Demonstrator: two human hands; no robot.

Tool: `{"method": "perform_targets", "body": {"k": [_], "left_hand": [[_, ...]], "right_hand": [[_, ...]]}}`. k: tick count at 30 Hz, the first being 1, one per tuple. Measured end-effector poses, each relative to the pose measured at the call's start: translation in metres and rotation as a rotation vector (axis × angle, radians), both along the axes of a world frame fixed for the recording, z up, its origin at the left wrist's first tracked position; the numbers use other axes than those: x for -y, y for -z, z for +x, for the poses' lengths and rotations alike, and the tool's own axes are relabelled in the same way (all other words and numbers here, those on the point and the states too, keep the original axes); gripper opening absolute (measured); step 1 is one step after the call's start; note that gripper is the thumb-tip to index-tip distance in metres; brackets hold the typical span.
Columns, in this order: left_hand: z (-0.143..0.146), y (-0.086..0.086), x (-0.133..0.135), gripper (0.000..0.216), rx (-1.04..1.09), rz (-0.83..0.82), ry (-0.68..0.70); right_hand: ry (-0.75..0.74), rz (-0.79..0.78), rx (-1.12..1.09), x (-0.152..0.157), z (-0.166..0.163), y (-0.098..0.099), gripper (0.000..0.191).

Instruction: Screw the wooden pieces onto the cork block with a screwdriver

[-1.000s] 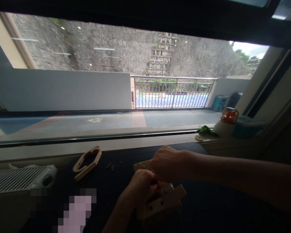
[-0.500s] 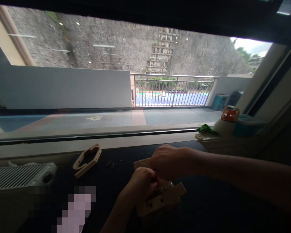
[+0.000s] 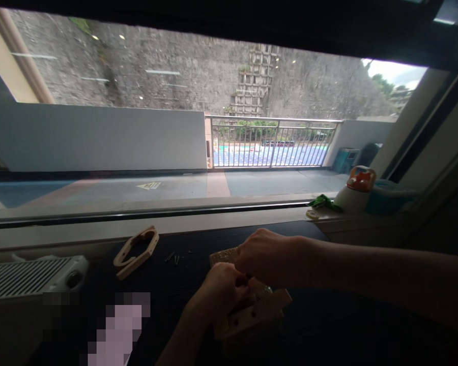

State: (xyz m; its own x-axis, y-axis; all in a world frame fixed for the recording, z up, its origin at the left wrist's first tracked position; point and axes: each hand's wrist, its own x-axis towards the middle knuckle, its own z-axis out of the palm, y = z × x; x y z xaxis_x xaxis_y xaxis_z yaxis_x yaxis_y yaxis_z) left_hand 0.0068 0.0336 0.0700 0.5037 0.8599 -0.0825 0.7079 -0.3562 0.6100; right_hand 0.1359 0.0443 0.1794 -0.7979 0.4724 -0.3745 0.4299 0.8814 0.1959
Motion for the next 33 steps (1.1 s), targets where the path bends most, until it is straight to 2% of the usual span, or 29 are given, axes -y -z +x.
{"method": "perform_targets", "body": {"k": [5, 9, 14, 19, 23, 26, 28, 33], "left_hand": [[0.002, -0.003, 0.002, 0.023, 0.025, 0.025, 0.036], [0.002, -0.002, 0.002, 0.025, 0.031, 0.022, 0.039], [-0.001, 0.003, 0.001, 0.026, 0.017, 0.006, 0.036], [-0.002, 0.002, 0.001, 0.026, 0.021, 0.033, 0.039], [-0.001, 0.0, 0.001, 0.022, 0.015, 0.044, 0.047], [-0.001, 0.0, 0.001, 0.021, 0.022, 0.049, 0.05], [-0.001, -0.001, 0.002, 0.022, 0.017, 0.037, 0.047], [-0.001, 0.001, 0.0, 0.024, 0.008, 0.021, 0.033]], "right_hand": [[0.08, -0.005, 0.004, -0.001, 0.002, 0.003, 0.015], [0.17, 0.015, 0.023, -0.001, 0.003, -0.004, 0.023], [0.094, -0.044, 0.026, -0.001, -0.005, -0.016, 0.011], [0.061, -0.069, 0.062, -0.002, -0.015, -0.01, 0.005], [0.101, -0.063, 0.036, -0.004, -0.012, -0.005, 0.011], [0.158, -0.028, 0.036, -0.004, -0.007, -0.009, 0.02], [0.174, -0.015, 0.045, -0.002, -0.006, -0.014, 0.019], [0.052, -0.047, 0.04, 0.004, -0.01, -0.019, 0.009]]}}
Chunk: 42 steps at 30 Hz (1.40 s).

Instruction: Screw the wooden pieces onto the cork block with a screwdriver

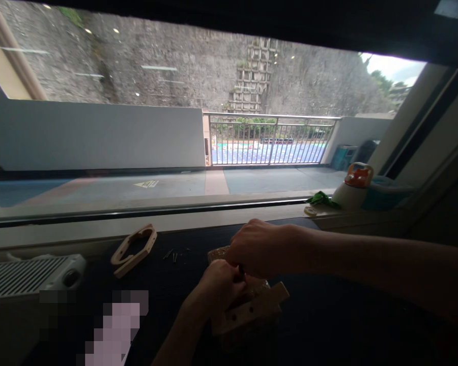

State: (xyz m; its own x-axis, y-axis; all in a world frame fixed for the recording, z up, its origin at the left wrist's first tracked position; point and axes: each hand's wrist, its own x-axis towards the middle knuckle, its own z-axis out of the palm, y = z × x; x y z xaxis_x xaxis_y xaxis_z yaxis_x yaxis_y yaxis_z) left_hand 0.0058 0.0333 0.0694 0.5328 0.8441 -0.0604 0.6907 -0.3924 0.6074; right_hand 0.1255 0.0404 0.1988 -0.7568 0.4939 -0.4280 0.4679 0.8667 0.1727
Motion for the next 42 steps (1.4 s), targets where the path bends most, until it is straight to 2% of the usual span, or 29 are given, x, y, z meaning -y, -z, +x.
{"method": "perform_targets", "body": {"k": [5, 8, 11, 13, 17, 22, 26, 30, 35, 39, 42], "left_hand": [[0.0, 0.008, -0.003, 0.025, -0.02, 0.09, -0.014], [0.001, 0.008, -0.002, 0.027, 0.012, 0.11, -0.016], [0.001, 0.003, 0.001, 0.028, 0.032, 0.089, -0.013], [0.0, 0.0, 0.002, 0.027, 0.022, 0.042, -0.013], [-0.001, -0.001, 0.002, 0.026, 0.015, -0.018, -0.004], [0.0, 0.002, 0.0, 0.024, 0.002, 0.0, -0.026], [0.0, 0.001, 0.0, 0.019, 0.002, 0.029, 0.027], [0.0, 0.003, -0.001, 0.019, 0.01, 0.031, 0.021], [0.001, 0.004, 0.0, 0.021, 0.019, -0.018, -0.003], [0.001, 0.0, 0.0, 0.021, -0.003, -0.033, -0.012], [0.001, -0.001, 0.0, 0.021, 0.017, -0.011, -0.001]], "right_hand": [[-0.061, -0.02, -0.017, 0.002, -0.002, 0.014, 0.006], [0.022, -0.021, -0.041, 0.0, -0.001, 0.02, 0.01], [0.119, -0.023, -0.038, -0.002, -0.001, 0.017, 0.016], [0.129, -0.028, -0.031, -0.001, -0.001, 0.012, 0.017], [0.064, -0.025, 0.003, 0.0, -0.001, 0.003, 0.009], [0.008, -0.032, -0.033, -0.003, 0.002, 0.009, 0.006], [0.092, -0.049, -0.066, -0.006, 0.007, 0.012, 0.016], [0.175, -0.022, -0.036, -0.005, 0.011, 0.005, 0.021], [0.089, 0.003, -0.032, -0.002, 0.011, 0.001, 0.015], [-0.008, 0.015, -0.083, -0.004, 0.011, 0.015, 0.009], [0.018, 0.026, -0.084, -0.006, 0.013, 0.024, 0.013]]}}
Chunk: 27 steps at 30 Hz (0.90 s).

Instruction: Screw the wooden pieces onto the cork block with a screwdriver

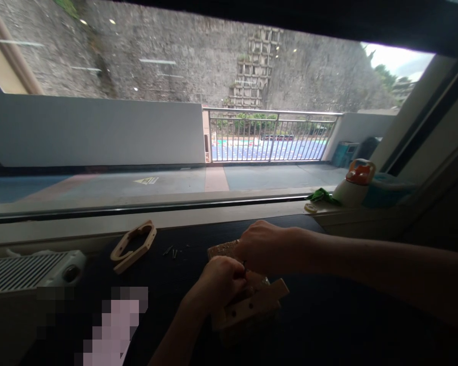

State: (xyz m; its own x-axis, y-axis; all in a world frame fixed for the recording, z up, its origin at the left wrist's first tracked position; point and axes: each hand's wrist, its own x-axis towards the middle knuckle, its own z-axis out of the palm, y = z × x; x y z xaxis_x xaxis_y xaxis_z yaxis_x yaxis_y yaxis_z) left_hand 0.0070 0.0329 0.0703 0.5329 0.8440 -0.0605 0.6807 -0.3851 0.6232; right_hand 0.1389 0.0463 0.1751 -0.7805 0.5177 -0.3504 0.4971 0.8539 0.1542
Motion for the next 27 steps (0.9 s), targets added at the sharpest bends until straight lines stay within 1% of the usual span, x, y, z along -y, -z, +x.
{"method": "perform_targets", "body": {"k": [4, 6, 10, 14, 21, 24, 27], "left_hand": [[0.0, 0.001, 0.0, 0.018, 0.021, 0.038, 0.012], [-0.001, 0.002, 0.0, 0.016, 0.013, 0.051, -0.004], [-0.001, 0.004, 0.0, 0.014, 0.003, 0.067, -0.022], [-0.002, 0.003, -0.001, 0.014, -0.014, 0.073, -0.015], [-0.001, -0.003, 0.002, 0.015, -0.012, 0.053, -0.012], [0.001, -0.002, 0.001, 0.014, -0.018, 0.053, -0.016], [0.001, 0.0, 0.0, 0.016, -0.011, 0.051, -0.01]], "right_hand": [[0.127, -0.002, 0.051, 0.001, 0.002, -0.002, 0.023], [0.153, -0.003, 0.062, 0.002, 0.002, -0.006, 0.023], [0.125, 0.019, 0.057, 0.004, 0.0, -0.011, 0.024], [0.102, 0.014, 0.073, 0.004, -0.004, -0.012, 0.021], [0.019, 0.008, 0.01, 0.0, -0.004, -0.002, 0.014], [-0.016, 0.018, -0.001, 0.0, -0.002, 0.001, 0.014], [-0.024, 0.008, 0.032, 0.001, -0.003, 0.0, 0.012]]}}
